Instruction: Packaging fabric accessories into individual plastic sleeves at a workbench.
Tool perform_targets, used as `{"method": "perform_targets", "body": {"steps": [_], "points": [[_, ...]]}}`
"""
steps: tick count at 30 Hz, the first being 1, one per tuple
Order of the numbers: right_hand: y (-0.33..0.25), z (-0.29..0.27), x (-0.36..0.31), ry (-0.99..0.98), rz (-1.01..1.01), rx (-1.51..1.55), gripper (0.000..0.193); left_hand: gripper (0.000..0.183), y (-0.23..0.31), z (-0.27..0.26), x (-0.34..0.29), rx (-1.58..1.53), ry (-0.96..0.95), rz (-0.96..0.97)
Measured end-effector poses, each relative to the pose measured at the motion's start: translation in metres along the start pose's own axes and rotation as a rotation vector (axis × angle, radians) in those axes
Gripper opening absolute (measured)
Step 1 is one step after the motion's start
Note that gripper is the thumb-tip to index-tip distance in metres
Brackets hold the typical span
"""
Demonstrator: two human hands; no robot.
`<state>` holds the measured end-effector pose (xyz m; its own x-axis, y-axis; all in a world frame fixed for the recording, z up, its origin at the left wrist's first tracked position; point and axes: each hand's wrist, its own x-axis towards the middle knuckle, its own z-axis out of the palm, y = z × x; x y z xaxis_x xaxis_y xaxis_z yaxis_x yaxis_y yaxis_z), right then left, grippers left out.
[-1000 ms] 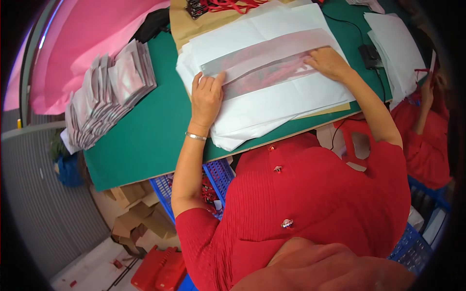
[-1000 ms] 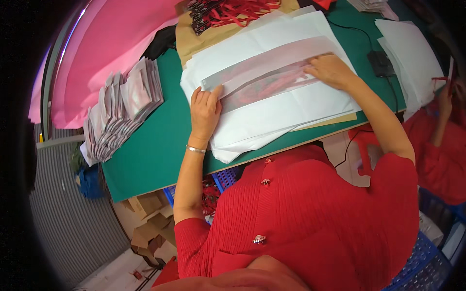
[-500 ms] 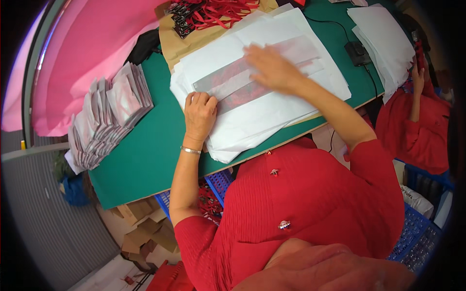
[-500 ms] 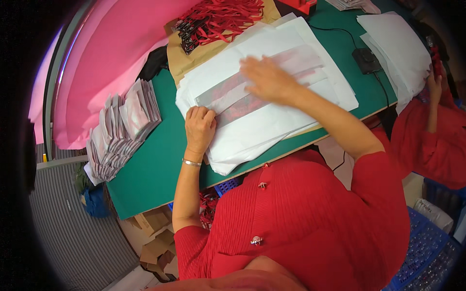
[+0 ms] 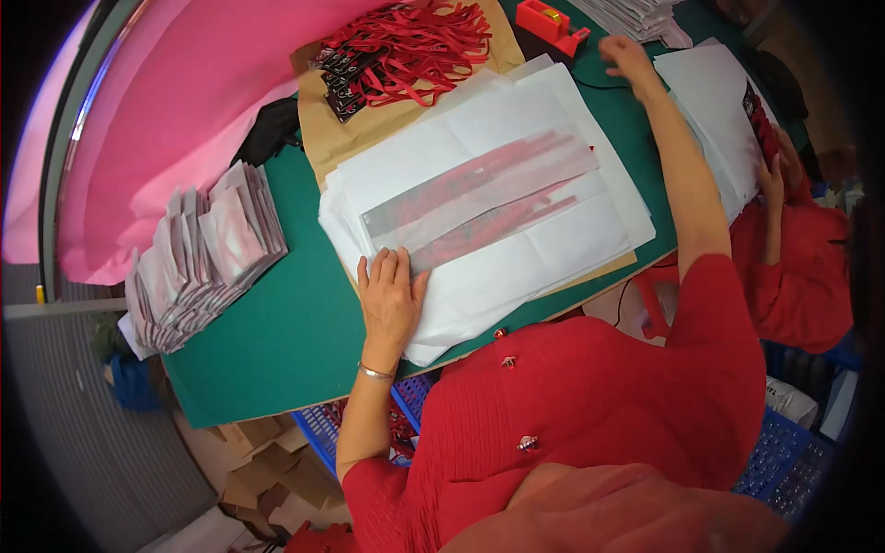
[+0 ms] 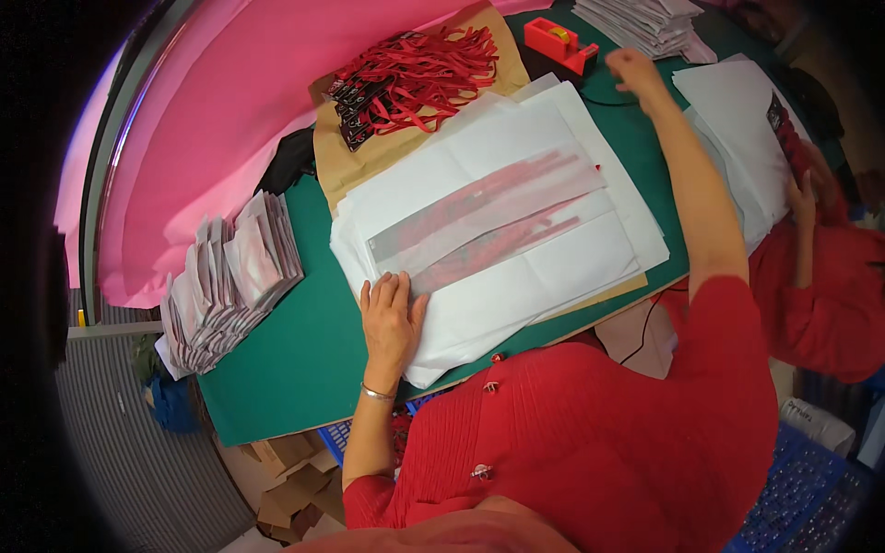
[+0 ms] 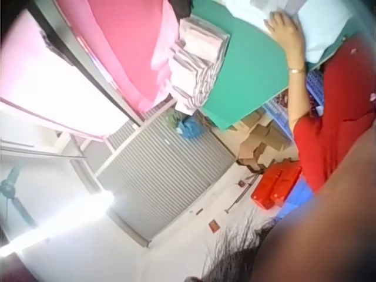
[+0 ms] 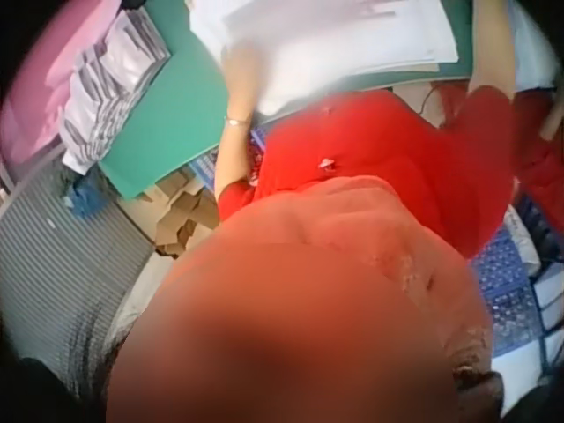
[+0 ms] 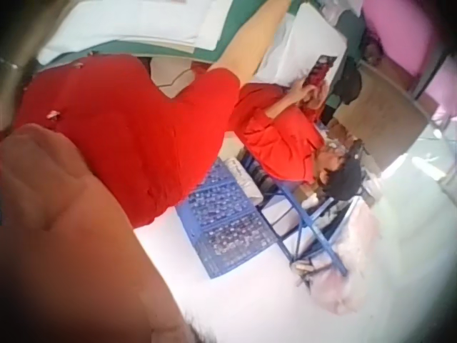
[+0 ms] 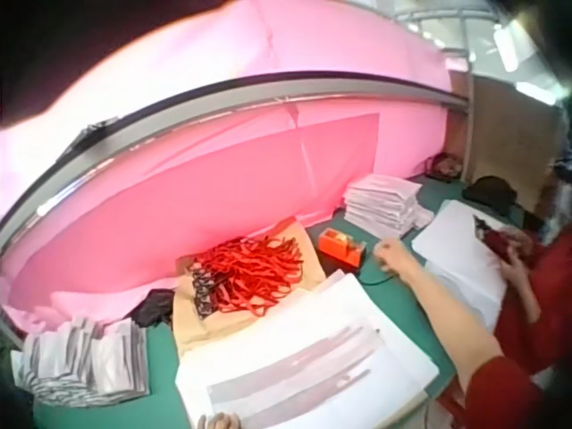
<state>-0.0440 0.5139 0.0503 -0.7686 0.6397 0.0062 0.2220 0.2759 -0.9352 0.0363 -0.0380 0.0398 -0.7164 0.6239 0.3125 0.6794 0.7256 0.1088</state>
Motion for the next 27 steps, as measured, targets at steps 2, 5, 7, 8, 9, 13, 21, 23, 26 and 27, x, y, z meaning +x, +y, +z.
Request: {"method": "perform_targets", "body": {"steps": [2,5,7,8,9,13,21,23,26,27], "points": [[-0.015,0.004,0.032,-0.055,0.074,0.001,0.026,0.042,0.001,-0.002,-0.001,-0.002,0.003,-0.008],[-0.033,0.013,0.067,-0.203,0.303,-0.008,0.028,0.041,0.001,-0.003,0.001,-0.019,0.008,-0.016],[-0.038,0.014,0.075,-0.279,0.28,-0.05,0.028,0.041,0.002,-0.004,0.0,-0.028,0.009,-0.03],[-0.038,0.012,0.077,-0.345,0.262,-0.09,0.028,0.04,0.002,-0.005,0.0,-0.04,0.007,-0.033],[-0.038,0.01,0.08,-0.41,0.245,-0.131,0.028,0.04,0.002,-0.005,0.0,-0.054,0.005,-0.036],[-0.028,0.012,0.091,-0.463,0.206,-0.072,0.025,0.04,0.001,-0.005,0.001,-0.063,0.002,-0.027],[0.005,0.012,0.108,-0.46,0.126,0.378,0.021,0.04,-0.001,-0.003,0.0,-0.066,-0.003,-0.004],[0.013,0.015,0.109,-0.459,0.107,0.516,0.02,0.04,-0.001,-0.003,-0.001,-0.075,0.005,-0.003],[0.034,0.003,0.101,-0.454,0.079,0.723,0.019,0.04,-0.002,-0.002,-0.002,-0.086,0.01,-0.004],[0.043,0.0,0.098,-0.454,0.071,0.791,0.019,0.04,-0.003,-0.003,-0.003,-0.085,0.011,-0.005]]}}
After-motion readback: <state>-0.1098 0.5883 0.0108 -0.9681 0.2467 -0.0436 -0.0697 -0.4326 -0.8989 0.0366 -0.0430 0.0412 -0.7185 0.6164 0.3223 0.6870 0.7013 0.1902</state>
